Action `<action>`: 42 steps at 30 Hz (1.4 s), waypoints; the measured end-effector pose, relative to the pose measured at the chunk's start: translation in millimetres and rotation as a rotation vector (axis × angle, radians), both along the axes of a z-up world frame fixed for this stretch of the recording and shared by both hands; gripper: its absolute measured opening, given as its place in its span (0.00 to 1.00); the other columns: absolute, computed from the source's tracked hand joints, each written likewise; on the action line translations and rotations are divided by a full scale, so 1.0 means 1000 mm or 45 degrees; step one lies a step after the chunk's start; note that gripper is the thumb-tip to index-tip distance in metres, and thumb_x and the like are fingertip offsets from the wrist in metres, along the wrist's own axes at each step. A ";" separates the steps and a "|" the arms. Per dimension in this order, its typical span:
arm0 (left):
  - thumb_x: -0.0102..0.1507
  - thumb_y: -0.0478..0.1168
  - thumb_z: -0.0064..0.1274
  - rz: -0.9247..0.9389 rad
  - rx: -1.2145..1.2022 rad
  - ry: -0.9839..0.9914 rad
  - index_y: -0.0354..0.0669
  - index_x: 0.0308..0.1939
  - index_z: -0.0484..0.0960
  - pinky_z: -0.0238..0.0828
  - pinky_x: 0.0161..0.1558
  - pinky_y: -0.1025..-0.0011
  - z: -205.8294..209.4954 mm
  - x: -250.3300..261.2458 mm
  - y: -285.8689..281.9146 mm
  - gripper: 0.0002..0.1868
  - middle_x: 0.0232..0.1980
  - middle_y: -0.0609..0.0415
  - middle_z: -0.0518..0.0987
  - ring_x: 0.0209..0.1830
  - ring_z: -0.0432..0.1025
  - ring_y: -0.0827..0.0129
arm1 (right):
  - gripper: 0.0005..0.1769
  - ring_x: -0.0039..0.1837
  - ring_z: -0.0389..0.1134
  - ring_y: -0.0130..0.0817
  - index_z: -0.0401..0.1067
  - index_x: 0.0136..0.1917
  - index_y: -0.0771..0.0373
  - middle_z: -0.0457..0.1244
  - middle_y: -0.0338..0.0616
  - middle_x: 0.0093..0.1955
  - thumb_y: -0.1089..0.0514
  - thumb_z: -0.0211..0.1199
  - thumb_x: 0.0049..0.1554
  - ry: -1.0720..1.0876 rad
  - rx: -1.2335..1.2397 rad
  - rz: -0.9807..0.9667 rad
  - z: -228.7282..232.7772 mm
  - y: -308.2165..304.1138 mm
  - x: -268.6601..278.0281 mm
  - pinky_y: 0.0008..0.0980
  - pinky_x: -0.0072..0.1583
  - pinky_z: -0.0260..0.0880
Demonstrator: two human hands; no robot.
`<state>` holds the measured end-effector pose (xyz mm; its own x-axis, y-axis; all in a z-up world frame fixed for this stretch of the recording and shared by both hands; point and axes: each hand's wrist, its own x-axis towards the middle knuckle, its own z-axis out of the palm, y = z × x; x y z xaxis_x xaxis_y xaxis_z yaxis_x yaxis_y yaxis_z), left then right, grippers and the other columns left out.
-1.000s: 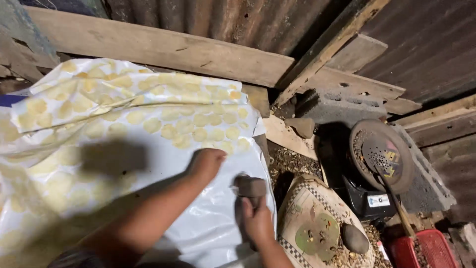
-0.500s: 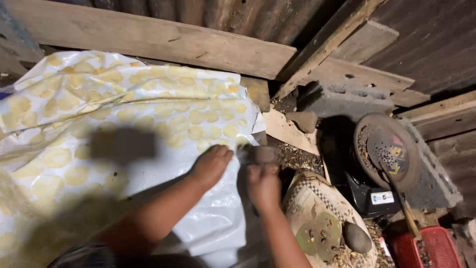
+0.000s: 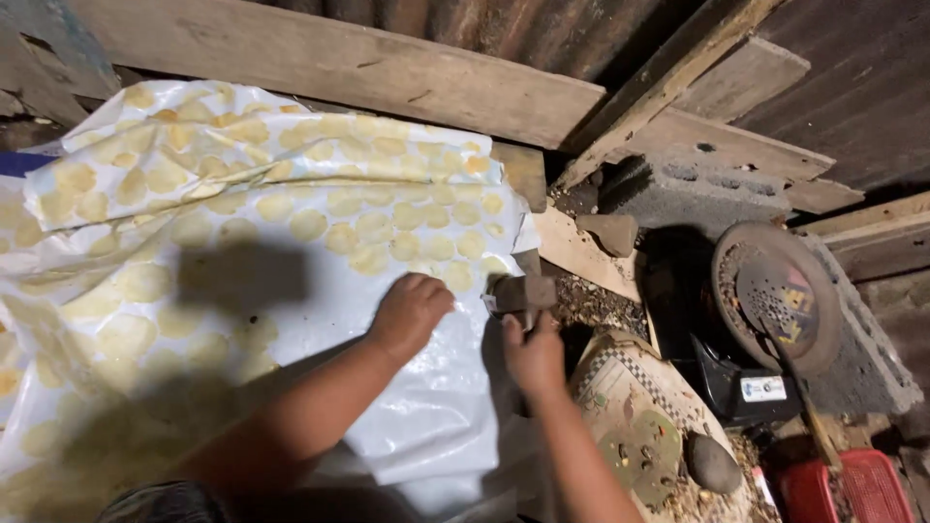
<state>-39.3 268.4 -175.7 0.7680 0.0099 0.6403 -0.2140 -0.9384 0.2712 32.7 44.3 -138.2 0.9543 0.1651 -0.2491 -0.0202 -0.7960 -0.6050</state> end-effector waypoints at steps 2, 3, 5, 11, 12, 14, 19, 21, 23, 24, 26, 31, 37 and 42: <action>0.64 0.46 0.58 0.025 -0.002 -0.020 0.56 0.36 0.81 0.70 0.46 0.62 0.002 0.012 -0.010 0.04 0.38 0.60 0.76 0.44 0.73 0.61 | 0.35 0.64 0.69 0.62 0.66 0.66 0.69 0.68 0.70 0.57 0.38 0.61 0.60 -0.002 0.040 0.020 0.053 0.006 0.002 0.58 0.61 0.71; 0.65 0.45 0.58 0.034 -0.021 -0.018 0.55 0.36 0.81 0.68 0.45 0.61 0.001 0.016 -0.022 0.04 0.38 0.60 0.76 0.43 0.73 0.61 | 0.32 0.61 0.70 0.62 0.71 0.61 0.68 0.70 0.68 0.53 0.37 0.61 0.59 0.018 0.063 0.023 0.079 0.002 -0.001 0.60 0.59 0.71; 0.64 0.45 0.57 0.057 -0.027 0.049 0.55 0.39 0.81 0.67 0.47 0.61 -0.006 0.027 -0.025 0.04 0.40 0.59 0.76 0.45 0.72 0.60 | 0.29 0.56 0.71 0.64 0.71 0.57 0.69 0.69 0.69 0.48 0.39 0.62 0.60 -0.137 0.147 -0.047 0.121 0.004 -0.017 0.60 0.54 0.69; 0.61 0.40 0.56 0.086 -0.010 0.199 0.47 0.38 0.79 0.66 0.48 0.60 -0.002 0.029 -0.024 0.04 0.43 0.54 0.75 0.48 0.71 0.57 | 0.16 0.35 0.62 0.60 0.67 0.36 0.71 0.59 0.65 0.30 0.57 0.65 0.57 -0.858 0.379 -0.199 0.077 0.000 -0.026 0.45 0.38 0.63; 0.61 0.39 0.57 0.074 -0.026 0.174 0.45 0.36 0.80 0.67 0.47 0.61 0.001 0.025 -0.021 0.04 0.43 0.53 0.75 0.48 0.71 0.56 | 0.14 0.31 0.61 0.54 0.69 0.32 0.68 0.59 0.61 0.27 0.57 0.64 0.54 -0.753 0.398 -0.295 0.048 0.002 -0.026 0.43 0.35 0.62; 0.61 0.41 0.57 0.095 -0.013 0.144 0.49 0.40 0.81 0.68 0.48 0.62 -0.004 0.006 -0.004 0.04 0.43 0.55 0.75 0.48 0.72 0.58 | 0.19 0.42 0.67 0.61 0.65 0.49 0.71 0.63 0.68 0.36 0.51 0.61 0.57 -0.439 0.158 -0.085 0.029 0.023 -0.028 0.53 0.43 0.68; 0.64 0.41 0.58 0.091 -0.022 0.002 0.51 0.46 0.82 0.68 0.48 0.63 0.023 -0.028 0.010 0.07 0.43 0.57 0.77 0.48 0.74 0.61 | 0.34 0.63 0.70 0.63 0.63 0.66 0.64 0.70 0.67 0.54 0.36 0.58 0.59 0.116 -0.157 0.167 0.040 0.020 -0.004 0.59 0.61 0.72; 0.55 0.43 0.67 0.149 0.022 -0.063 0.51 0.44 0.84 0.67 0.55 0.54 0.015 -0.023 0.013 0.15 0.49 0.52 0.77 0.55 0.71 0.53 | 0.31 0.57 0.71 0.66 0.70 0.59 0.67 0.69 0.68 0.49 0.37 0.59 0.60 0.014 -0.066 0.217 0.086 0.024 -0.005 0.61 0.55 0.74; 0.57 0.44 0.65 0.147 -0.049 -0.008 0.52 0.43 0.83 0.67 0.55 0.57 0.015 -0.025 0.014 0.12 0.48 0.55 0.77 0.55 0.71 0.56 | 0.30 0.58 0.69 0.70 0.67 0.60 0.70 0.68 0.73 0.50 0.40 0.59 0.61 -0.056 -0.028 0.163 0.099 0.022 -0.027 0.65 0.56 0.71; 0.59 0.45 0.64 0.141 -0.111 0.039 0.53 0.41 0.82 0.67 0.56 0.59 0.016 -0.025 0.017 0.10 0.47 0.57 0.76 0.55 0.71 0.58 | 0.29 0.60 0.67 0.74 0.65 0.61 0.72 0.66 0.78 0.52 0.43 0.59 0.61 -0.132 0.017 0.106 0.107 0.023 -0.036 0.70 0.57 0.68; 0.61 0.44 0.63 0.120 -0.155 0.070 0.53 0.41 0.83 0.68 0.53 0.61 0.015 -0.027 0.016 0.07 0.44 0.58 0.77 0.52 0.72 0.58 | 0.29 0.58 0.69 0.72 0.65 0.60 0.69 0.67 0.76 0.50 0.41 0.57 0.62 -0.113 -0.065 0.084 0.063 0.021 -0.050 0.68 0.57 0.70; 0.58 0.48 0.63 0.144 -0.193 0.204 0.57 0.40 0.83 0.66 0.54 0.60 0.000 -0.014 -0.003 0.09 0.43 0.61 0.76 0.53 0.71 0.60 | 0.32 0.62 0.69 0.66 0.67 0.62 0.66 0.68 0.69 0.58 0.38 0.63 0.57 0.006 -0.094 0.036 0.057 0.012 -0.041 0.61 0.61 0.71; 0.57 0.44 0.62 0.250 -0.137 0.298 0.53 0.41 0.80 0.62 0.54 0.61 -0.004 -0.003 -0.019 0.10 0.47 0.60 0.74 0.55 0.67 0.61 | 0.18 0.50 0.72 0.59 0.73 0.52 0.67 0.67 0.65 0.42 0.48 0.61 0.66 -0.544 0.352 -0.014 0.173 0.014 -0.056 0.51 0.54 0.70; 0.60 0.41 0.59 0.184 0.025 0.192 0.48 0.41 0.79 0.67 0.51 0.60 0.003 -0.028 0.007 0.08 0.44 0.53 0.75 0.50 0.71 0.56 | 0.19 0.24 0.58 0.47 0.70 0.22 0.65 0.54 0.55 0.18 0.59 0.59 0.52 -0.913 0.365 -0.093 0.108 0.024 -0.055 0.35 0.29 0.53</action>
